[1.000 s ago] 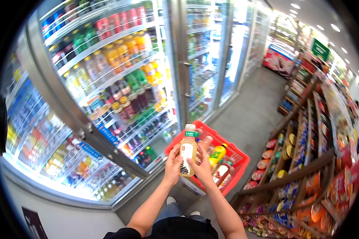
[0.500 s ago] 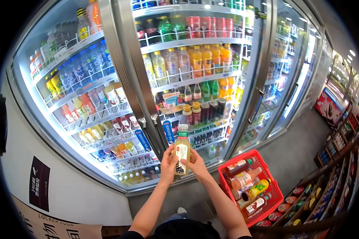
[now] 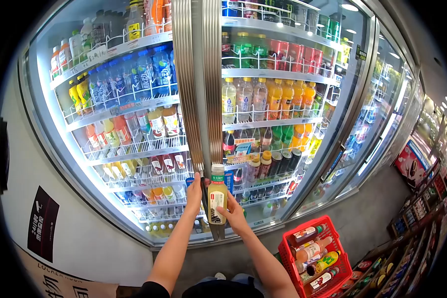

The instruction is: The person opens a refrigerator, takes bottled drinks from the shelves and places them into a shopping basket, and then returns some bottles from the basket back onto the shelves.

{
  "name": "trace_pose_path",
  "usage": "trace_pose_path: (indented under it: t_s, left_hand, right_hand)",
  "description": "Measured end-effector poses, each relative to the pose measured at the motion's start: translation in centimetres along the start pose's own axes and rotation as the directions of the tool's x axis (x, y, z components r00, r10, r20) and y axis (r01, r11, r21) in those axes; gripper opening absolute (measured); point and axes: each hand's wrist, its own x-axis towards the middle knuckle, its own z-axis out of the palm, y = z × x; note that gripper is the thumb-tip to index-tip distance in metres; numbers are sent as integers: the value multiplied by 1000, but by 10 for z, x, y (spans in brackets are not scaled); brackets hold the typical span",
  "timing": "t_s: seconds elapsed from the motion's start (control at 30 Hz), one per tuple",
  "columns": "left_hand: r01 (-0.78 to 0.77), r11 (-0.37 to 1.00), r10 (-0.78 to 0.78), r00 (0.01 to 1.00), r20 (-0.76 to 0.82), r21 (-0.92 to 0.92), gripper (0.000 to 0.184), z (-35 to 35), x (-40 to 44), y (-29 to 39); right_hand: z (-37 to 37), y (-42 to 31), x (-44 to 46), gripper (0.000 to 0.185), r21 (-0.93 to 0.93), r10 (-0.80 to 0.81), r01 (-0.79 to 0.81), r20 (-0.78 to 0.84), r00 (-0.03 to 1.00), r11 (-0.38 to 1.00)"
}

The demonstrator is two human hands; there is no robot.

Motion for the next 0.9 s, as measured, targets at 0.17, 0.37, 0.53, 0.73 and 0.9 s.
trace_pose_path:
  t_s: [0.17, 0.37, 0.53, 0.73, 0.9]
  left_hand:
    - [116, 993, -116, 984, 133, 4, 67, 8, 21, 4]
    - [91, 983, -63, 983, 171, -160, 66, 8, 26, -11]
    - [94, 990, -93, 996, 15, -106, 56, 15, 22, -13]
    - [96, 987, -99, 995, -14, -131, 55, 18, 21, -12]
    - [72, 989, -81, 995, -65, -126, 51, 21, 4, -18]
  right_hand:
    - [1, 1, 4, 78, 60, -22, 23, -15, 1000, 998]
    - [-4, -15, -10, 80, -21, -40, 40, 29, 999, 999]
    - [-10, -26, -38, 77, 65, -35, 36, -16, 999, 997]
    - [-31, -42, -80, 80, 12, -81, 82, -67, 994, 997]
    - [-47, -56, -97, 77, 63, -62, 67, -85, 994, 996]
